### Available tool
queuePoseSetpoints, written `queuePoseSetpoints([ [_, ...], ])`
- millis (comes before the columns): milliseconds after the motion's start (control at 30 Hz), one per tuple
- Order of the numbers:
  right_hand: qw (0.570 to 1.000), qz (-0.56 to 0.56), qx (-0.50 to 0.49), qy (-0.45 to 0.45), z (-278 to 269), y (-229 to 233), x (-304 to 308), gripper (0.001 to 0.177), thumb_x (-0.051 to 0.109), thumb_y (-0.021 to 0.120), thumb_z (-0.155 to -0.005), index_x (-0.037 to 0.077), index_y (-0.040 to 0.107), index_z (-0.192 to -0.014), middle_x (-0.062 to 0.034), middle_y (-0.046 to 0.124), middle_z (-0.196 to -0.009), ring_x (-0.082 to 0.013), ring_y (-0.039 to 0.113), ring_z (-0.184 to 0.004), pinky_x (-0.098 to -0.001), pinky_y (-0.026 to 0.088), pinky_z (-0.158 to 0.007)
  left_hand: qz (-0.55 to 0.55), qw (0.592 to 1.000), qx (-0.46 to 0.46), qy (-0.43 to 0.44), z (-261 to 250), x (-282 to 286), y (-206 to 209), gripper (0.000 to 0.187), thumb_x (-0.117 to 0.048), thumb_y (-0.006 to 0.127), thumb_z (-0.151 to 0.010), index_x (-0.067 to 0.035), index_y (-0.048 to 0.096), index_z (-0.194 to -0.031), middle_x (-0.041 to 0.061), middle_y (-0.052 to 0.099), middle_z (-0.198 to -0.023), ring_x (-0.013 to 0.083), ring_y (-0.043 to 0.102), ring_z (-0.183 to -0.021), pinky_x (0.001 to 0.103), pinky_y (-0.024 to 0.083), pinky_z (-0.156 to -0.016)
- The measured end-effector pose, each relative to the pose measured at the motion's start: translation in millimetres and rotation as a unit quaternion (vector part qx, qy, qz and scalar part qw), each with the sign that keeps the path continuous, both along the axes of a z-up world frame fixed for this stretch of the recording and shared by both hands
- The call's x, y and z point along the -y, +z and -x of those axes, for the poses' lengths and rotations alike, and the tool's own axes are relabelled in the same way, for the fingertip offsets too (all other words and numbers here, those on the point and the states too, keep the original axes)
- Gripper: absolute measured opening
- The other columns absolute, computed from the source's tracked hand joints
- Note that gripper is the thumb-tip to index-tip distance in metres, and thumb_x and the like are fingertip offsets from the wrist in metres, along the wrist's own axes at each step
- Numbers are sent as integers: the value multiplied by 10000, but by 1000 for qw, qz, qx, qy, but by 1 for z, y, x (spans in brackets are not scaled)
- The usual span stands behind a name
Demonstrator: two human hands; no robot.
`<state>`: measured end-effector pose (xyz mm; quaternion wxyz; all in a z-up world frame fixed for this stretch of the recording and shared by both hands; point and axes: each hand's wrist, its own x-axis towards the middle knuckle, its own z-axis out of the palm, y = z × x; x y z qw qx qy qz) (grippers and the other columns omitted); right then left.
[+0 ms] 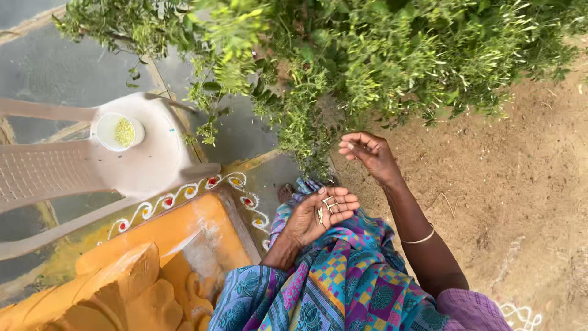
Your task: The person plucks small white flowers from a bush by hand and collects them in their other palm.
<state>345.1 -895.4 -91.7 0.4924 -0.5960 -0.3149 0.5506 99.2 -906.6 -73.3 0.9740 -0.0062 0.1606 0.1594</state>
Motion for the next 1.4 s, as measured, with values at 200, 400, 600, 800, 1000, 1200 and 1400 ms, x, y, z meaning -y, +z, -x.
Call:
queuePoseSetpoints([
  [200, 992, -76, 101, -8, 60, -22, -20, 175, -6, 674, -985, -33, 682, -1158, -111, 732, -1064, -159, 714, -973, -283, 602, -868, -35, 990, -62, 126, 61, -7, -9, 504, -339, 542, -1031, 66, 558, -1331, 280, 606, -1368, 400, 585, -1310, 492, 476, -1125],
  [400, 997, 42, 25, -59, 74, -34, -15, 176, 8, 602, -974, -20, 684, -1128, -112, 750, -1022, -167, 750, -898, -307, 634, -774, -7, 977, -76, 197, 94, -7, -16, 439, -308, 550, -1055, 66, 570, -1283, 290, 617, -1326, 414, 599, -1283, 513, 505, -1097],
  [600, 971, 118, -187, -90, 81, -70, -42, 248, 22, 611, -997, -20, 626, -1241, -199, 747, -1024, -255, 754, -866, -344, 632, -720, -11, 979, -106, 175, 90, 2, -14, 445, -291, 550, -1039, 82, 572, -1281, 302, 633, -1298, 414, 609, -1266, 497, 516, -1080],
  [800, 939, 90, -323, -76, 77, -104, -64, 125, 43, 547, -1004, 0, 567, -1119, -212, 714, -1073, -342, 777, -883, -428, 642, -695, -1, 966, -154, 210, 64, 22, -24, 459, -304, 535, -1030, 83, 576, -1273, 290, 643, -1284, 406, 629, -1238, 500, 524, -1069],
  [1000, 907, 48, -418, 17, 59, -105, -65, 204, 36, 586, -987, 6, 648, -1179, -158, 729, -1086, -305, 751, -908, -404, 632, -750, -11, 949, -152, 275, 2, 47, -41, 417, -290, 519, -1059, 61, 576, -1279, 288, 639, -1288, 399, 625, -1227, 505, 514, -1061],
  [1200, 930, 74, -334, 134, 51, -88, -87, 203, 142, 614, -984, 15, 694, -1120, -136, 759, -978, -253, 773, -856, -367, 635, -722, -2, 942, -126, 310, -53, 86, -36, 444, -305, 511, -1039, 64, 574, -1276, 287, 645, -1285, 408, 628, -1233, 503, 524, -1051],
  [1400, 945, 116, -251, 175, 62, -95, -96, 207, 209, 705, -972, 15, 692, -1044, -134, 754, -927, -223, 769, -784, -344, 625, -629, -1, 917, -141, 374, -54, 104, -42, 404, -267, 530, -1063, 78, 577, -1270, 299, 642, -1276, 403, 634, -1213, 511, 529, -1056],
])
